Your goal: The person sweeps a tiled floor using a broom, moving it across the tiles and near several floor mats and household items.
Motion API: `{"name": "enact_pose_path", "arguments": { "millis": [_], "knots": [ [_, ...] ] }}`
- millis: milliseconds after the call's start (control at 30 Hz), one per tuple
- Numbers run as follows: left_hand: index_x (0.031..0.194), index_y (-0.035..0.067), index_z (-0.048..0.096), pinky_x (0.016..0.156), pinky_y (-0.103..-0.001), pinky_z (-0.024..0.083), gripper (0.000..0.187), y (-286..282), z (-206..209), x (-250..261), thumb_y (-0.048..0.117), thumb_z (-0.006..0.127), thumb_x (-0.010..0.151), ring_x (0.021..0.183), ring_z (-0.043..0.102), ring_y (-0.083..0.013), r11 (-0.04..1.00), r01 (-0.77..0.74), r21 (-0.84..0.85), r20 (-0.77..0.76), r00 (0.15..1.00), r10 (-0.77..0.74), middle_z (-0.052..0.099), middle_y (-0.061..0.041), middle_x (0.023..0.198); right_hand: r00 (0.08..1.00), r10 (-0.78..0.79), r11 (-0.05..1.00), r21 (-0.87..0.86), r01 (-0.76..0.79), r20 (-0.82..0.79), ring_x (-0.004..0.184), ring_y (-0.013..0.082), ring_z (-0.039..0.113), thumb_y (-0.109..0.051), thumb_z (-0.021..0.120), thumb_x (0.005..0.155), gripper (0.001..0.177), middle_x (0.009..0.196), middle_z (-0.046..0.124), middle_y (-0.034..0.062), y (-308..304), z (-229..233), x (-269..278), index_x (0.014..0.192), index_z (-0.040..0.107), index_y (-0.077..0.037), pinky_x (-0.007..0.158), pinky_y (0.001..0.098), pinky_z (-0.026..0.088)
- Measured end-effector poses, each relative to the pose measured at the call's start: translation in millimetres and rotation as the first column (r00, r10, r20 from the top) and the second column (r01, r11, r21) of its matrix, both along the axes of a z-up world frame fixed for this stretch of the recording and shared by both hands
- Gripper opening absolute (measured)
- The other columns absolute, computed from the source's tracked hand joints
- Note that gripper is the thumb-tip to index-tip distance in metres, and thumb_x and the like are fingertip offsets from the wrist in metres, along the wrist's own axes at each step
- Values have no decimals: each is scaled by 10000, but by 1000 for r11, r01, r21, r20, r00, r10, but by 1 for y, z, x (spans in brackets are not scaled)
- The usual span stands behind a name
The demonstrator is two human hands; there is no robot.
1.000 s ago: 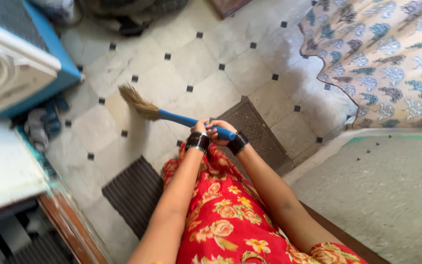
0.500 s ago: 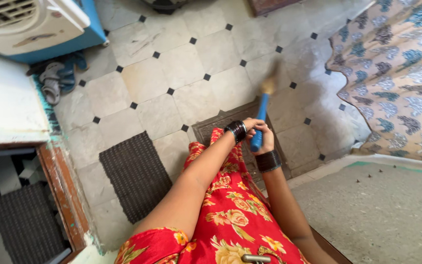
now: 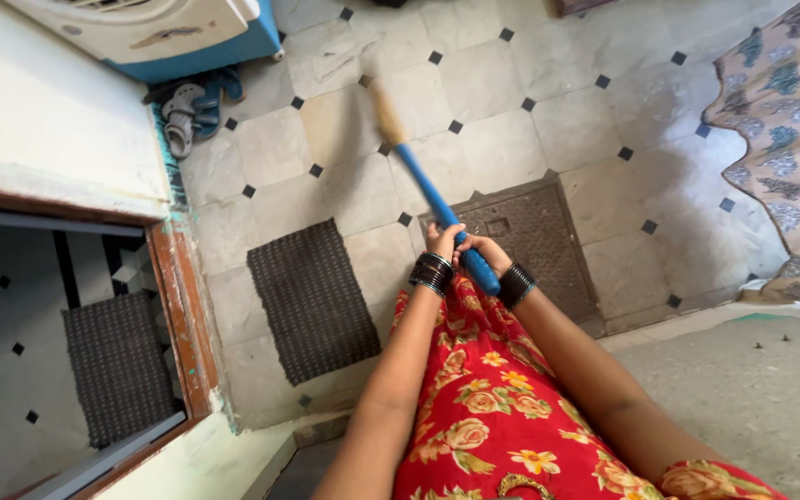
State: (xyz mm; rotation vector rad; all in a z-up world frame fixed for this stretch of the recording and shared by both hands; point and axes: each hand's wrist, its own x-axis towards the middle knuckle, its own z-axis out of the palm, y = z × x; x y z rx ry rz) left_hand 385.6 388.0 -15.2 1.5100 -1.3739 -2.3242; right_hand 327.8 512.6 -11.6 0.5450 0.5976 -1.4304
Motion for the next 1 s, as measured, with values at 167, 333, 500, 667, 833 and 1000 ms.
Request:
{"name": "enact_pose_path", "arguments": {
  "millis": [167, 333, 500, 667, 833, 1000],
  "knots": [
    [1257, 61, 356, 333, -286, 419, 692, 6, -1, 33, 148, 790, 725, 391, 493, -131, 989, -139, -40, 74, 987, 142, 612, -74, 633, 993, -59, 993, -98, 69, 98, 661, 184, 672, -98, 602, 878, 127, 766, 668, 95, -9, -14, 34, 931, 574, 14, 631, 279, 604],
    [984, -35, 550, 333, -252, 401, 374, 41, -19, 42, 171, 785, 778, 406, 495, -100, 994, 94, 50, -8, 996, -94, 584, -33, 588, 954, -290, 957, -2, 291, 78, 659, 164, 672, -51, 580, 884, 185, 809, 670, 82, 31, -9, 63, 1047, 567, 36, 642, 250, 608],
    [974, 73, 663, 374, -206, 375, 243, 80, -22, 46, 290, 722, 883, 425, 470, -62, 856, 472, 212, -192, 878, -438, 579, 6, 663, 899, -324, 910, 165, 381, -294, 614, 182, 645, -79, 561, 848, 174, 755, 654, 79, 80, 6, 79, 1004, 567, -1, 593, 278, 578],
    [1348, 174, 642, 418, -140, 357, 446, 67, -20, 52, 311, 611, 924, 485, 433, -3, 845, 524, 107, -298, 828, -476, 679, 36, 844, 880, -344, 895, 168, 412, -328, 679, 187, 639, -38, 525, 815, 147, 776, 652, 56, 55, 14, 92, 947, 587, -62, 679, 293, 580],
    [1477, 90, 574, 403, -160, 366, 574, 33, -30, 85, 270, 624, 934, 514, 476, 1, 931, 346, 113, -377, 882, -282, 702, 12, 889, 916, -182, 959, 141, 245, -357, 663, 177, 624, -57, 542, 829, 94, 766, 637, 43, 20, 21, 112, 904, 597, -62, 670, 310, 572],
    [1462, 91, 403, 332, -281, 393, 755, 9, -20, 108, 150, 765, 802, 382, 466, -117, 995, -93, 36, -119, 988, 97, 623, -131, 765, 974, 165, 983, 102, -150, -155, 570, 174, 587, -92, 554, 823, 67, 720, 607, 70, -23, 8, 92, 841, 566, -29, 567, 288, 547]
  ]
}}
